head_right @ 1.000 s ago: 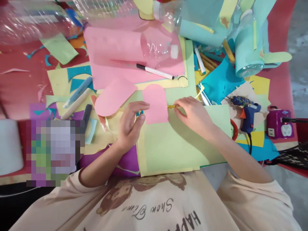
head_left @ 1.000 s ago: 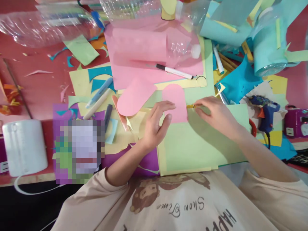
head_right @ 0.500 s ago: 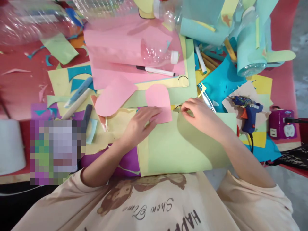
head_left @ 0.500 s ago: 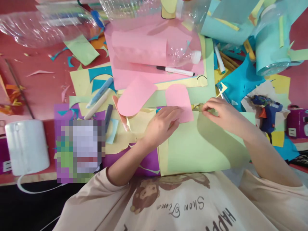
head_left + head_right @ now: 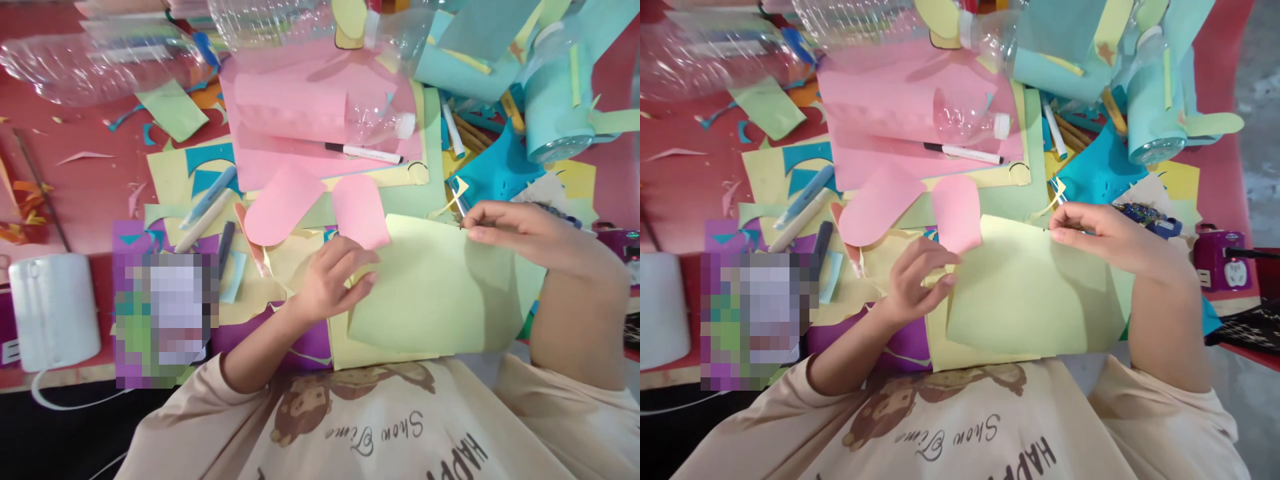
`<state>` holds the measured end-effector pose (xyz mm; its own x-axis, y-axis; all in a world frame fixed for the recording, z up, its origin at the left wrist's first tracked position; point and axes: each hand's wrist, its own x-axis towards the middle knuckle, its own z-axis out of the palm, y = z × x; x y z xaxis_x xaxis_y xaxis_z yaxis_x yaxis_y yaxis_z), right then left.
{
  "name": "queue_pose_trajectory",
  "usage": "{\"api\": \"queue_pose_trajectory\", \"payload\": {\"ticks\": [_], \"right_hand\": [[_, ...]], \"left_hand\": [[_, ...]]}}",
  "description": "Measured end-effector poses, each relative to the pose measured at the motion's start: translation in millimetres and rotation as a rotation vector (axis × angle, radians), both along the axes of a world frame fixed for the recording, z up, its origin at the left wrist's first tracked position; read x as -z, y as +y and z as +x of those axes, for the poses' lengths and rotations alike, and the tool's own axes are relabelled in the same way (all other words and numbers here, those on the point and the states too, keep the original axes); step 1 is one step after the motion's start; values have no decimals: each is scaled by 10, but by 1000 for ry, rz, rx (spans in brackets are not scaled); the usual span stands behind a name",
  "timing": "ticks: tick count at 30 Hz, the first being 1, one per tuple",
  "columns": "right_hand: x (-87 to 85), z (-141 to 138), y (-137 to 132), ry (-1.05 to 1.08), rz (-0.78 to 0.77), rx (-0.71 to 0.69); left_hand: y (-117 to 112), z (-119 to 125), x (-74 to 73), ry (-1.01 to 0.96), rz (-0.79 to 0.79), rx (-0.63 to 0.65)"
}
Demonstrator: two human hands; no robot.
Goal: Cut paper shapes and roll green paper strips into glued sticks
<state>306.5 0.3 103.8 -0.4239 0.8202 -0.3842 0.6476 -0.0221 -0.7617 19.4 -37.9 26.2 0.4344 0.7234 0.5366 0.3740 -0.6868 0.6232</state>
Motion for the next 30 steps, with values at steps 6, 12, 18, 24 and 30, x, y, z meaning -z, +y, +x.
{"api": "queue_pose_trajectory", "payload": {"ticks": [6, 12, 18, 24, 30], "right_hand": [[47, -1, 150, 177, 12, 154], [104, -117, 280, 380, -23, 319], [158, -499, 330, 451, 83, 158], [230, -841, 357, 444, 88, 29], [411, -1024, 366, 276, 213, 8]], "left_hand": [[3, 15, -6, 4, -161, 110], [-22, 37, 6, -88, -476, 226], [-50, 97, 8, -383, -878, 369], [-16, 73, 86, -545, -1092, 332], [20, 78, 94, -542, -1156, 191]]}}
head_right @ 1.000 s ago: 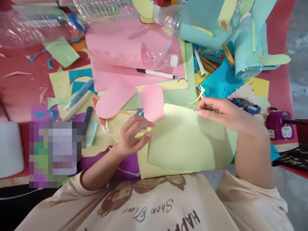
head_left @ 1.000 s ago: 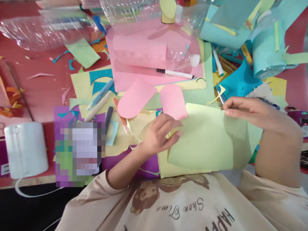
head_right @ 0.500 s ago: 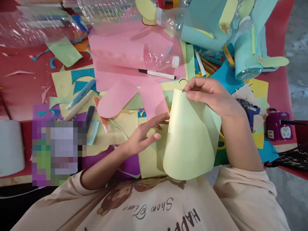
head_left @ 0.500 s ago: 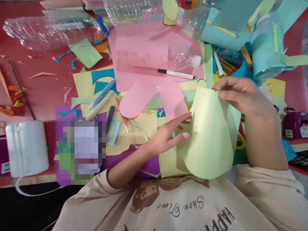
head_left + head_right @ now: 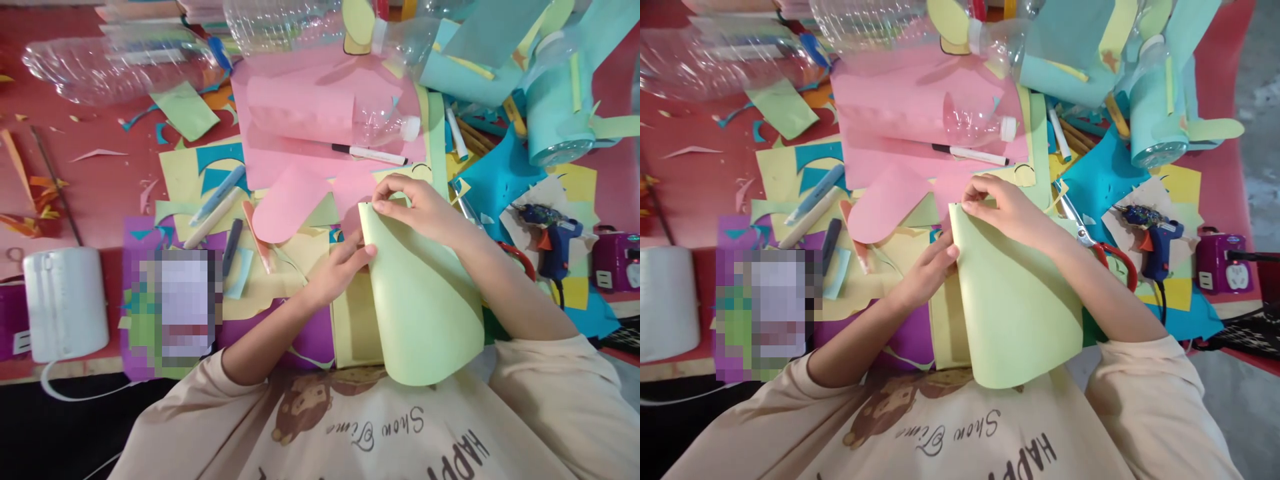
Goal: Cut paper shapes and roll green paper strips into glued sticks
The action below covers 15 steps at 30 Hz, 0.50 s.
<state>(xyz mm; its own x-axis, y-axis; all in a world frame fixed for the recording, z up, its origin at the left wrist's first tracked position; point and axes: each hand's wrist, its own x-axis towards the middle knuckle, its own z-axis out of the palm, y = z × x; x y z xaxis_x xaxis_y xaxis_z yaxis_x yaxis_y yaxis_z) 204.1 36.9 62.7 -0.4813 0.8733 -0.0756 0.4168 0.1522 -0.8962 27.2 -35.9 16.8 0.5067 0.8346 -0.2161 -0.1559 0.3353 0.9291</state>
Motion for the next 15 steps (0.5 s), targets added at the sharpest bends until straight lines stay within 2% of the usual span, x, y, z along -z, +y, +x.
{"api": "queue_pose_trajectory", "payload": {"ticks": [5, 9, 15], "right_hand": [[44, -105, -79, -23, 34, 50], [29, -73, -132, -40, 76, 48], [-5, 209, -139, -86, -99, -30]], "left_hand": [[43, 40, -46, -1, 30, -165], [41, 38, -52, 12, -33, -184], [36, 21, -42, -45, -99, -209]]}}
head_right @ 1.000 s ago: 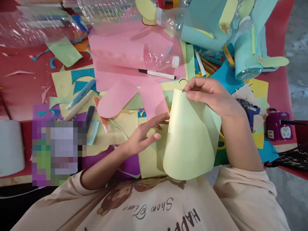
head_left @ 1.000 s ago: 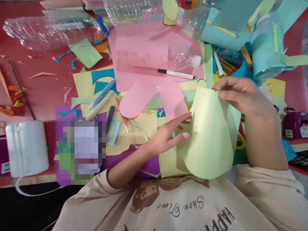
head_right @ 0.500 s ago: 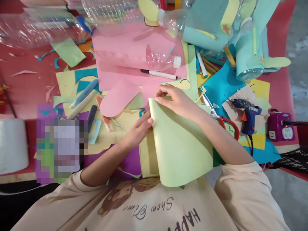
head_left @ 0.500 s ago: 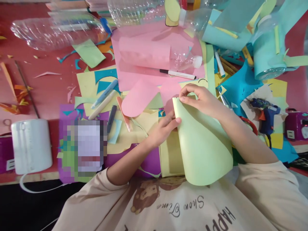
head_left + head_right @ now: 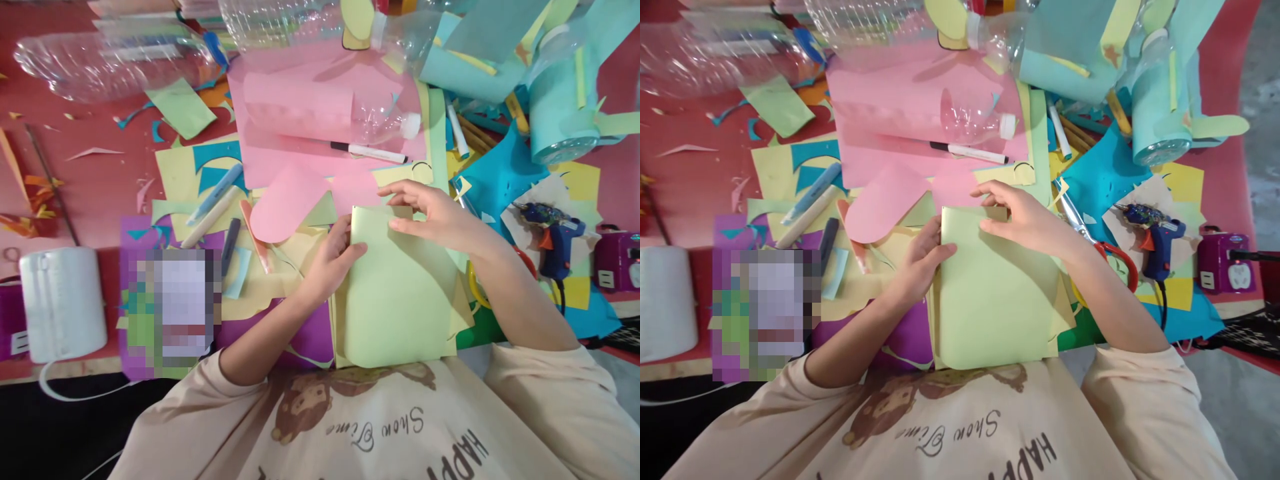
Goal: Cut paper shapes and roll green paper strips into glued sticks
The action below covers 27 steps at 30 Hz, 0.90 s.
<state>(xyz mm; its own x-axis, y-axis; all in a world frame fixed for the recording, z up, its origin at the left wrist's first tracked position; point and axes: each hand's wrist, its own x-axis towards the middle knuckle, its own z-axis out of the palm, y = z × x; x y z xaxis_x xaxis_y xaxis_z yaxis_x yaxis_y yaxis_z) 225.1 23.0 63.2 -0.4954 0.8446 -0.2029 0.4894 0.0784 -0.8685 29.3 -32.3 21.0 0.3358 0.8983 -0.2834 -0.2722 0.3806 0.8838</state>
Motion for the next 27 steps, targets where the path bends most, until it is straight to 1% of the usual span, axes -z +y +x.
{"api": "queue_pose_trajectory", "payload": {"ticks": [3, 6, 10, 13, 18, 22, 27], "right_hand": [[1, 83, -35, 28, -139, 8], [17, 85, -82, 83, -249, 13], [58, 55, -109, 131, -233, 29], [107, 70, -97, 172, -278, 23], [179, 140, -58, 139, -252, 27], [168, 141, -53, 122, -227, 46], [125, 117, -69, 120, -190, 47]], "left_hand": [[1, -15, 7, -5, -6, 7], [5, -33, 7, 28, -12, 23], [23, -54, 0, 53, -24, -7], [36, -71, -2, 57, -44, -50], [52, -94, -4, 103, -57, -107], [68, -113, 22, 127, -39, -130], [89, -150, 60, 209, 15, -183]]}}
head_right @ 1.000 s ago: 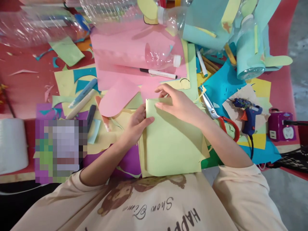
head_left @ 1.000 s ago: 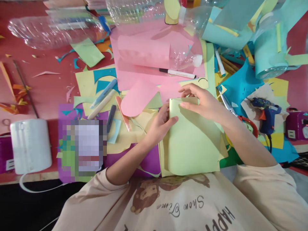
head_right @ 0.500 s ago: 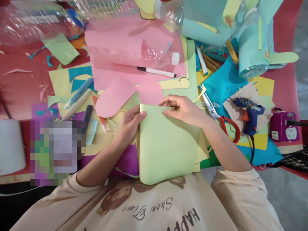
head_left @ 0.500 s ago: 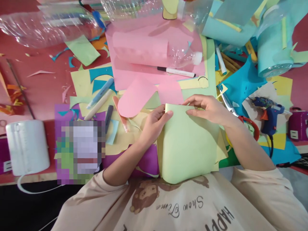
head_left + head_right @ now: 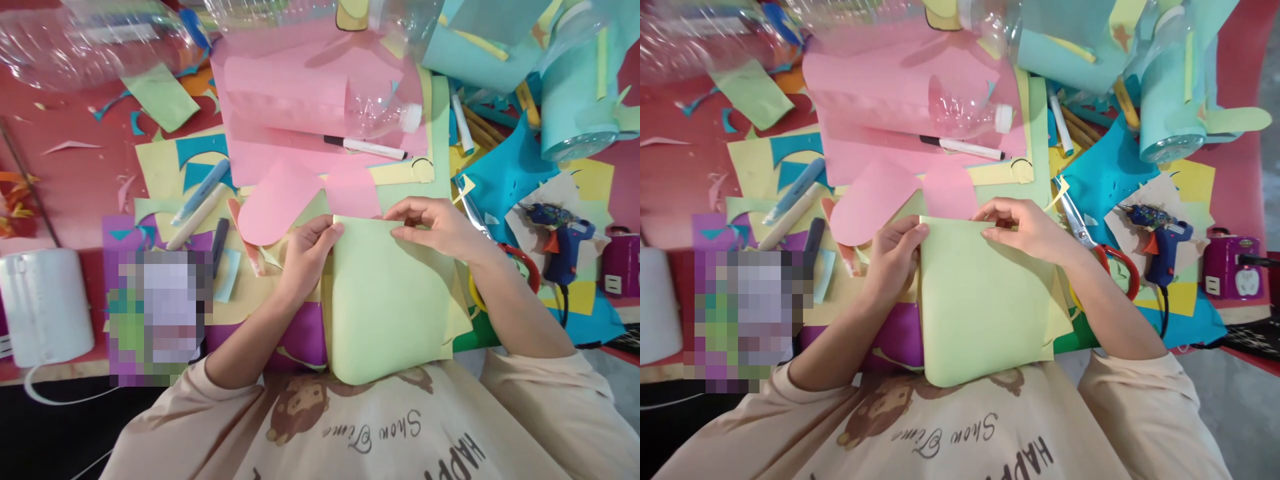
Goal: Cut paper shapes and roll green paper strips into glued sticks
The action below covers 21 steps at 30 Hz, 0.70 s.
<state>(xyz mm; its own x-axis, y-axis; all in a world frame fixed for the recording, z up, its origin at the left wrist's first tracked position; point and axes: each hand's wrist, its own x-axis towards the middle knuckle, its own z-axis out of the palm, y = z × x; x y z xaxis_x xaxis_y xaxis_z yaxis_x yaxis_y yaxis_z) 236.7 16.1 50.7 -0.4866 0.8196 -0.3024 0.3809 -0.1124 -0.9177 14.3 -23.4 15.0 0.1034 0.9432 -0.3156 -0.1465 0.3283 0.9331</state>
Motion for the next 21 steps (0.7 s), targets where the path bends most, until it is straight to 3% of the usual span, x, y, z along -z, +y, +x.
{"api": "queue_pose_trajectory", "payload": {"ticks": [21], "right_hand": [[-21, 17, -5, -48, 55, 29]], "left_hand": [[3, -24, -35, 198, 34, -55]]}}
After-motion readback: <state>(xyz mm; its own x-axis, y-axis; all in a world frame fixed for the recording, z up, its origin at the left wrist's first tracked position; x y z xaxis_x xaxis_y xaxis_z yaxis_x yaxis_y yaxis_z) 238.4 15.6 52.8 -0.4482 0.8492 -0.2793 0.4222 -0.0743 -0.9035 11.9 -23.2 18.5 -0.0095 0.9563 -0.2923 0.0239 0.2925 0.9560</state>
